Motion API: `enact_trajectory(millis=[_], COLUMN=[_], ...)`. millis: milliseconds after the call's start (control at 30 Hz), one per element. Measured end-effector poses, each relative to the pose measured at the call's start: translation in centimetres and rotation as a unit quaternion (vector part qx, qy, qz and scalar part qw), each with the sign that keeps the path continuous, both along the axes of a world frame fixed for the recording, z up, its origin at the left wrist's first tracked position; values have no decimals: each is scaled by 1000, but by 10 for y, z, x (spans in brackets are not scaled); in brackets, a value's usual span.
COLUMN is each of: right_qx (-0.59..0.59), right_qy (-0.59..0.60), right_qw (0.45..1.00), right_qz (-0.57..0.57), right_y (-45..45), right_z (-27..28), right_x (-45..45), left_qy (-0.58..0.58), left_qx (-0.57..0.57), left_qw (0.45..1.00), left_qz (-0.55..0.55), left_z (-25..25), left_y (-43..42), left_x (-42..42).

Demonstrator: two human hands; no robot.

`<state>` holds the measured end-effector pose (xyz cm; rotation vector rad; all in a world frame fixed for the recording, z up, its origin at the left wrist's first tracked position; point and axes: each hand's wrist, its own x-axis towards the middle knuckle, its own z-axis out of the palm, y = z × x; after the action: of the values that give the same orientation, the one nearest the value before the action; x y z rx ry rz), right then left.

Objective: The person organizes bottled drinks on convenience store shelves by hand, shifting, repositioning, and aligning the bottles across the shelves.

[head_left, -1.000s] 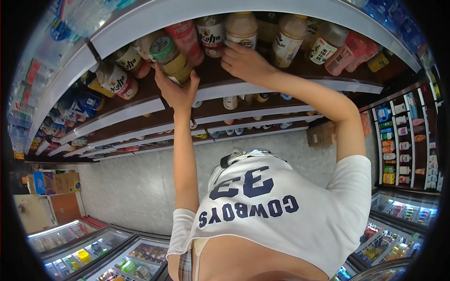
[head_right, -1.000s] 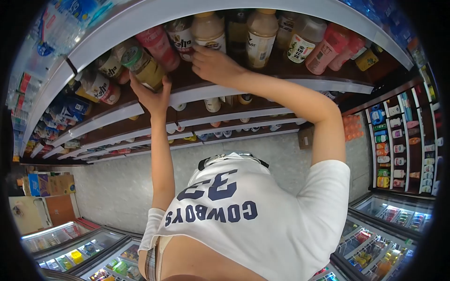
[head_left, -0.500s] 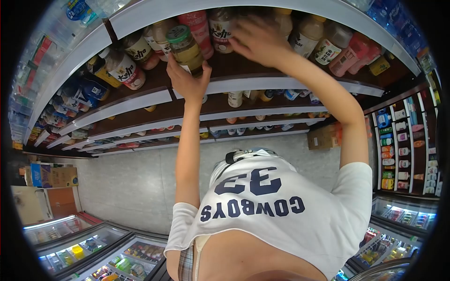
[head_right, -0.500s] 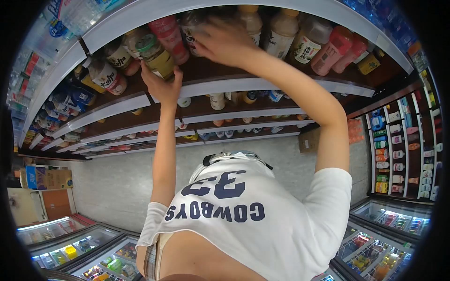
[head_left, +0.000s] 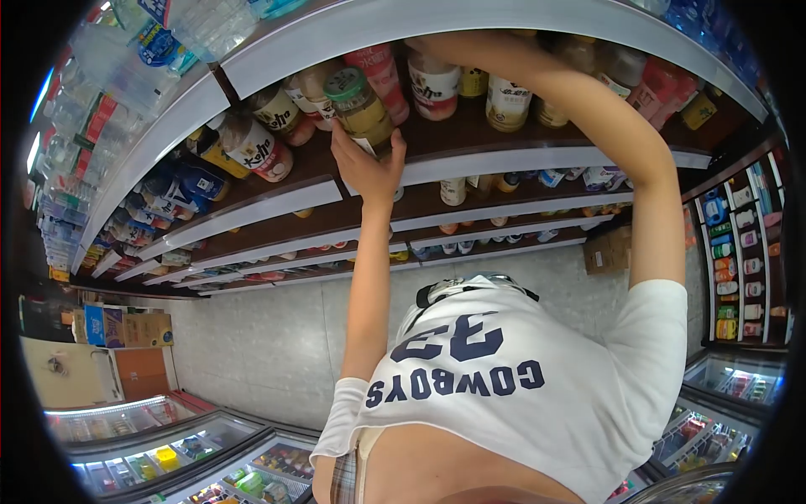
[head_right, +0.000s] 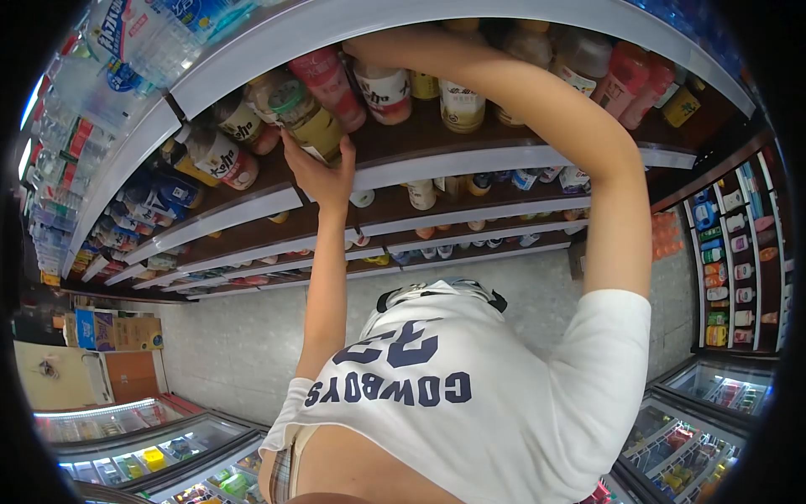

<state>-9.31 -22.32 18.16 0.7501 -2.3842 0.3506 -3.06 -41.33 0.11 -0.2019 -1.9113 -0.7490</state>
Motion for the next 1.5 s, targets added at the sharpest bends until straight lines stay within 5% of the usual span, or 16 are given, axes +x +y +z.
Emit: enact_trajectory(millis=[433, 700, 800, 900, 1333, 1500], right_qx=[-2, -27, -36, -34, -74, -98], right_qy=[-147, -154, -154, -154, -139, -40], right_qw=[984, 983, 983, 983, 983, 991], right_qz=[104, 99, 95, 92, 91, 88], right_y=[22, 22, 28, 35, 35, 40], right_z=[29, 31, 34, 38, 32, 20], right_x=[29, 29, 30, 31, 38, 64], left_qy=[58, 22, 23, 10, -189, -171], left_qx=[-24, -22, 147, 243, 200, 197], left_qw=[998, 1000, 970, 948, 944, 948], left_qz=[-13, 3, -193, -207, -182, -185], left_z=[0, -4, 4, 5, 24, 24], left_y=[-2, -5, -4, -19, -30, -31], left_x=[-2, 1, 9, 22, 41, 34])
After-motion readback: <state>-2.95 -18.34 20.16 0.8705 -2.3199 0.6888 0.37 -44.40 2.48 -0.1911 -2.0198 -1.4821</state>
